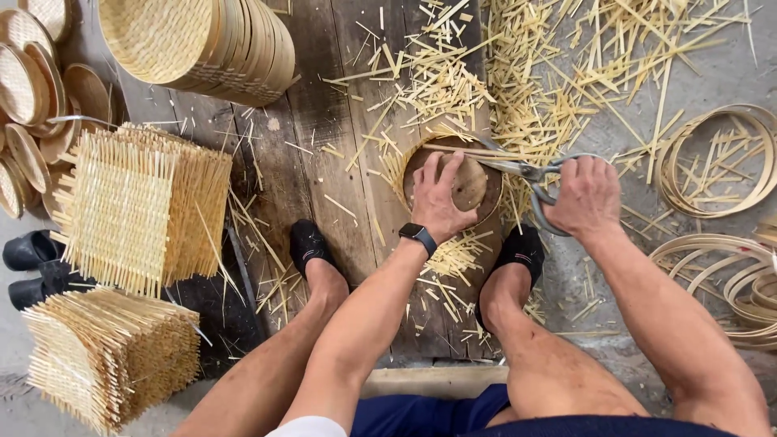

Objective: The recorder is weaving bamboo strips into circular baskets and trimming the edges with scissors.

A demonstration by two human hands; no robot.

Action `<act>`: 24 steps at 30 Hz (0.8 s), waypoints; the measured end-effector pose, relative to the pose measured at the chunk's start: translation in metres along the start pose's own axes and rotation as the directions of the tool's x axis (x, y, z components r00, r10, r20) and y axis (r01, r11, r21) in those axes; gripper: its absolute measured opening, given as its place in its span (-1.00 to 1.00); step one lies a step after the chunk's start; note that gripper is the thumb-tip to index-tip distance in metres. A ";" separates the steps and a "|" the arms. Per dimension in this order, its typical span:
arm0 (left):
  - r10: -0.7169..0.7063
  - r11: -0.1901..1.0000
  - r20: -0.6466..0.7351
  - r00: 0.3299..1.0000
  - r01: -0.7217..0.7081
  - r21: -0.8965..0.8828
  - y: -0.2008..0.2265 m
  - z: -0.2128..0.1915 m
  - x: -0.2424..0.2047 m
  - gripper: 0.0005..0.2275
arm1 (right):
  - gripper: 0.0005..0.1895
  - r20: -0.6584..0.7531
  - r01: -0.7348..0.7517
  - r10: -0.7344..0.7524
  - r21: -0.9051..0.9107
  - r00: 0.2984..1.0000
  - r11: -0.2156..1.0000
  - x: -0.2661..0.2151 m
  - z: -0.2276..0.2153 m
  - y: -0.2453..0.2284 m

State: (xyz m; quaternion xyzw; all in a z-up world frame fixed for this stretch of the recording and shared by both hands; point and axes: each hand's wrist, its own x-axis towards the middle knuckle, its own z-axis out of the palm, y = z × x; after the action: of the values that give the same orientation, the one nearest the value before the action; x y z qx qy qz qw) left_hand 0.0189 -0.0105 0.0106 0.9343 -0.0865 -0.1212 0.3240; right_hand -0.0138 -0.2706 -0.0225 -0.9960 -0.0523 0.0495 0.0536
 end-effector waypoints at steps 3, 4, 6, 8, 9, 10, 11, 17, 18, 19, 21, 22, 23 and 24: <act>0.013 1.000 0.068 0.998 -0.013 0.006 -0.007 0.001 -0.002 -0.09 | -0.47 0.061 -0.029 0.030 -0.021 0.998 0.999 0.005 0.033 0.001; 0.008 1.000 0.067 0.998 -0.008 0.008 -0.009 0.000 -0.002 -0.09 | -0.47 0.063 -0.025 0.026 -0.018 0.998 1.000 0.005 0.046 0.008; 0.051 0.998 0.078 0.996 -0.055 0.040 -0.014 -0.003 -0.002 -0.08 | -0.65 0.133 -0.062 0.054 0.060 0.990 0.996 0.005 0.074 0.022; 0.043 0.998 0.038 0.998 -0.044 0.033 -0.010 -0.004 -0.001 -0.05 | -0.68 0.249 -0.096 0.063 0.122 0.966 0.988 0.013 0.070 0.029; 0.028 0.999 -0.002 1.000 -0.028 0.026 -0.009 -0.003 -0.002 -0.01 | -0.70 0.366 -0.132 0.058 0.180 0.929 0.975 0.018 0.069 0.032; 0.026 0.999 -0.007 1.000 -0.026 0.025 -0.010 0.001 -0.002 -0.01 | -0.70 0.364 -0.127 0.055 0.179 0.930 0.976 0.023 0.056 0.030; 0.003 1.000 -0.052 0.999 -0.003 0.016 -0.012 0.005 -0.003 0.01 | -0.66 0.465 -0.178 0.052 0.232 0.884 0.956 0.024 0.043 0.027; -0.056 0.998 -0.106 0.993 0.057 0.009 -0.012 0.013 -0.008 0.02 | -0.42 0.308 -0.064 0.013 0.159 0.951 0.985 0.014 0.008 0.002; -0.074 0.997 -0.100 0.992 0.074 -0.003 -0.010 0.013 -0.010 0.02 | -0.38 0.227 -0.018 0.002 0.067 0.974 0.998 0.011 0.006 -0.005; -0.071 0.997 -0.100 0.992 0.071 -0.003 -0.009 0.015 -0.008 0.02 | -0.38 0.225 -0.020 0.005 0.066 0.974 0.998 0.011 0.013 -0.005; -0.092 0.996 -0.103 0.990 0.090 -0.023 -0.006 0.018 -0.008 0.01 | -0.42 0.227 -0.061 0.060 0.000 0.972 0.998 0.007 0.028 -0.007; -0.095 0.995 -0.099 0.991 0.093 -0.022 -0.005 0.017 -0.009 0.01 | -0.42 0.231 -0.063 0.060 0.003 0.971 0.998 0.002 0.044 0.001; -0.093 0.996 -0.097 0.991 0.092 -0.015 -0.005 0.016 -0.008 0.01 | -0.47 0.260 -0.081 0.079 -0.001 0.962 0.997 0.000 0.061 0.008; -0.092 0.996 -0.096 0.991 0.092 -0.009 -0.005 0.014 -0.007 0.01 | -0.52 0.289 -0.099 0.097 -0.006 0.952 0.995 -0.001 0.077 0.014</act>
State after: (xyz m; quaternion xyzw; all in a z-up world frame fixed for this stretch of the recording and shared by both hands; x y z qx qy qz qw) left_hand 0.0084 -0.0133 -0.0019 0.9413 -0.0275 -0.0912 0.3239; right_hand -0.0216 -0.2770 -0.1004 -0.9792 -0.0099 0.1973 0.0470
